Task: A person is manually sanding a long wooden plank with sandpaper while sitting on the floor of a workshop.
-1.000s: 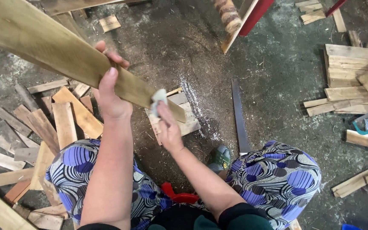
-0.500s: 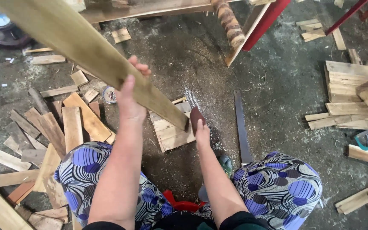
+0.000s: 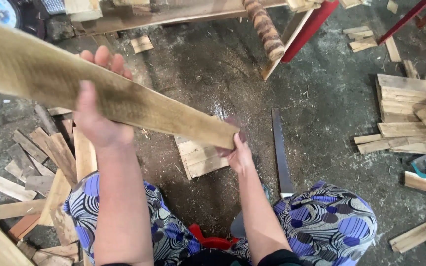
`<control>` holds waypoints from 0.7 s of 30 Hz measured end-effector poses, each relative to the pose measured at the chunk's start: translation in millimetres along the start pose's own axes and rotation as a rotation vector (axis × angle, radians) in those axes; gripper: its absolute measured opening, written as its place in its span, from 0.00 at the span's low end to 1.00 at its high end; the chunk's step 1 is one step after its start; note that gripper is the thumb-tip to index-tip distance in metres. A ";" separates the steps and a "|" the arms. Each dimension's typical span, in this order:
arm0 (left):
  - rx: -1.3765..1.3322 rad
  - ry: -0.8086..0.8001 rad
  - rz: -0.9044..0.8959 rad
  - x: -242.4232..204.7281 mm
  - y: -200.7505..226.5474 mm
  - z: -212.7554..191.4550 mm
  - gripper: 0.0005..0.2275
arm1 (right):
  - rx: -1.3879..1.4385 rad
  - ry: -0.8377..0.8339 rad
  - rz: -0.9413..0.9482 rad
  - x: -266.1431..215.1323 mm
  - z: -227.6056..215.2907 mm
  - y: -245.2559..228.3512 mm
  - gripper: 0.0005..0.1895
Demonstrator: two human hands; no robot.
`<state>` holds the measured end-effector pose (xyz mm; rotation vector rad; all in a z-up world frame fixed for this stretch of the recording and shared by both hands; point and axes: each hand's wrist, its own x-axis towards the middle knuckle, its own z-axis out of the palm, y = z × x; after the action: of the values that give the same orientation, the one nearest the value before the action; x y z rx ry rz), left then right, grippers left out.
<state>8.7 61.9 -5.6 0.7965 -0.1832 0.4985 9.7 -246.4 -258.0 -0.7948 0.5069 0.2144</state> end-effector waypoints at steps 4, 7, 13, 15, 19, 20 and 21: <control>0.109 0.092 0.153 -15.8 -32.2 23.7 0.16 | -0.027 -0.316 0.237 -51.1 30.0 6.1 0.23; 0.585 0.378 0.008 -28.6 -33.4 58.4 0.27 | -0.007 -0.472 0.333 -30.0 7.2 44.5 0.23; 0.404 0.021 -0.086 -36.4 -31.5 63.7 0.12 | 0.113 -0.703 0.419 -14.6 -10.3 74.5 0.23; 0.545 0.029 -0.157 -36.4 -35.5 60.1 0.09 | 0.148 -0.735 0.410 -14.8 -7.2 74.0 0.25; 0.647 0.009 -0.187 -45.8 -51.2 47.7 0.08 | 0.169 -0.777 0.426 -20.7 8.6 66.9 0.28; 0.749 -0.076 -0.235 -46.4 -51.3 49.3 0.10 | 0.236 -0.753 0.391 -23.2 19.1 61.0 0.28; 0.851 -0.160 -0.283 -46.9 -51.2 50.9 0.13 | 0.304 -0.728 0.357 -26.0 29.8 55.1 0.28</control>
<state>-5.4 -21.9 -19.0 1.6696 0.0072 0.2275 -22.4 -186.9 -261.6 -0.2830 -0.0199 0.7080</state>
